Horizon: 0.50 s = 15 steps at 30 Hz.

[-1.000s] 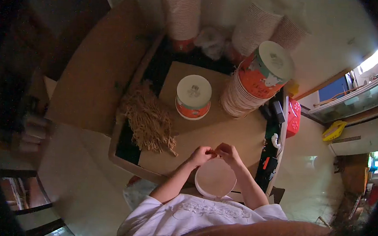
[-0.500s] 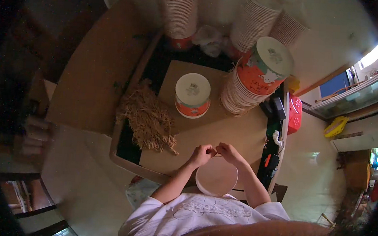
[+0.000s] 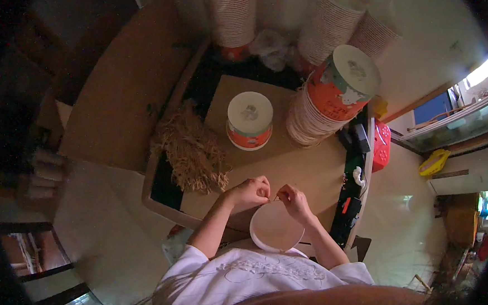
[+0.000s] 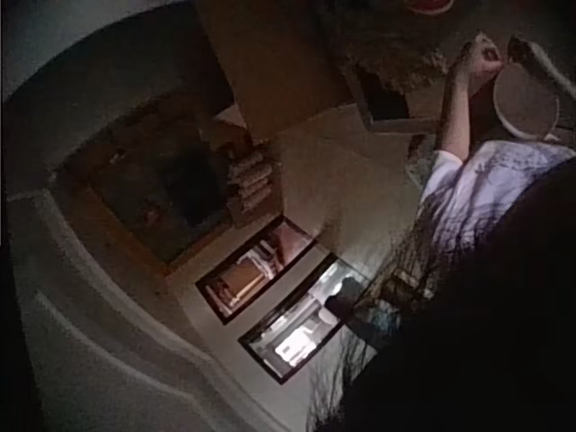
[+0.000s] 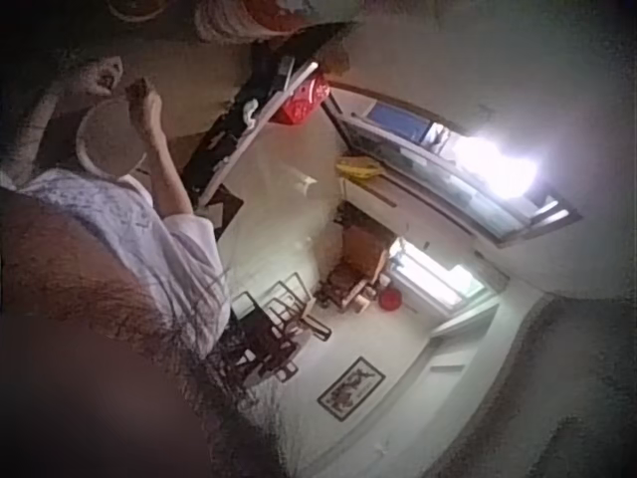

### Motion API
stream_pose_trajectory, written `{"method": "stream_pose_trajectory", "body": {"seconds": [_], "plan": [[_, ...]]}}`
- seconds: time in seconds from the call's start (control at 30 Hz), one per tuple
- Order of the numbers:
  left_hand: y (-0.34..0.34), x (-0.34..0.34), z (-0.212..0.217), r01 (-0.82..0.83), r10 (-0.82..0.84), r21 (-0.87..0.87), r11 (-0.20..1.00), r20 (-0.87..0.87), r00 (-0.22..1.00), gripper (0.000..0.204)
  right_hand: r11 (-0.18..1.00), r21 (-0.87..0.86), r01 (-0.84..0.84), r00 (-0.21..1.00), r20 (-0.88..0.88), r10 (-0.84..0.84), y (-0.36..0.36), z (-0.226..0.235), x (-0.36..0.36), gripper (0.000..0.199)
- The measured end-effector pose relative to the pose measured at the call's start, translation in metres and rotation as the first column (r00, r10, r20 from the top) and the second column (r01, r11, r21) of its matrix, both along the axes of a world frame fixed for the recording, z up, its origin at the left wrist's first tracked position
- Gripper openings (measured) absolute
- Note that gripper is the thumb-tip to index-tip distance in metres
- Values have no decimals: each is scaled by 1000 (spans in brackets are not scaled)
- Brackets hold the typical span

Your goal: Cleaning and sorting natural fibers into a container at a packaging workbench.

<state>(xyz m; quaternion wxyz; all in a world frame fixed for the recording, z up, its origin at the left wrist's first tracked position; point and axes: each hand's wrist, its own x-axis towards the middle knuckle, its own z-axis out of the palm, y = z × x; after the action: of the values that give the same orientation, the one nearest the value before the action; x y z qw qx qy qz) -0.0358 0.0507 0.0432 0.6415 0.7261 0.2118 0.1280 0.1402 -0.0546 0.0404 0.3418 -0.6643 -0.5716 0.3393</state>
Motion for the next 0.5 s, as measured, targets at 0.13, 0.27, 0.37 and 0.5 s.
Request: {"method": "stream_pose_trajectory", "body": {"seconds": [0.13, 0.27, 0.37, 0.5], "plan": [[-3, 8, 5, -25, 32, 212, 977, -30, 999, 8, 1000, -12, -11, 1000, 16, 11, 2, 3, 0, 6], [-9, 12, -9, -95, 99, 115, 989, -26, 995, 6, 998, -65, 6, 998, -66, -10, 4, 8, 0, 6], [-16, 15, -20, -122, 120, 163, 979, 27, 992, 7, 995, -91, 44, 994, -99, -53, 3, 5, 1, 7], [-17, 17, -19, -151, 131, 268, 951, 93, 987, 10, 977, -202, 65, 993, -83, -83, 4, 7, 0, 8]]}}
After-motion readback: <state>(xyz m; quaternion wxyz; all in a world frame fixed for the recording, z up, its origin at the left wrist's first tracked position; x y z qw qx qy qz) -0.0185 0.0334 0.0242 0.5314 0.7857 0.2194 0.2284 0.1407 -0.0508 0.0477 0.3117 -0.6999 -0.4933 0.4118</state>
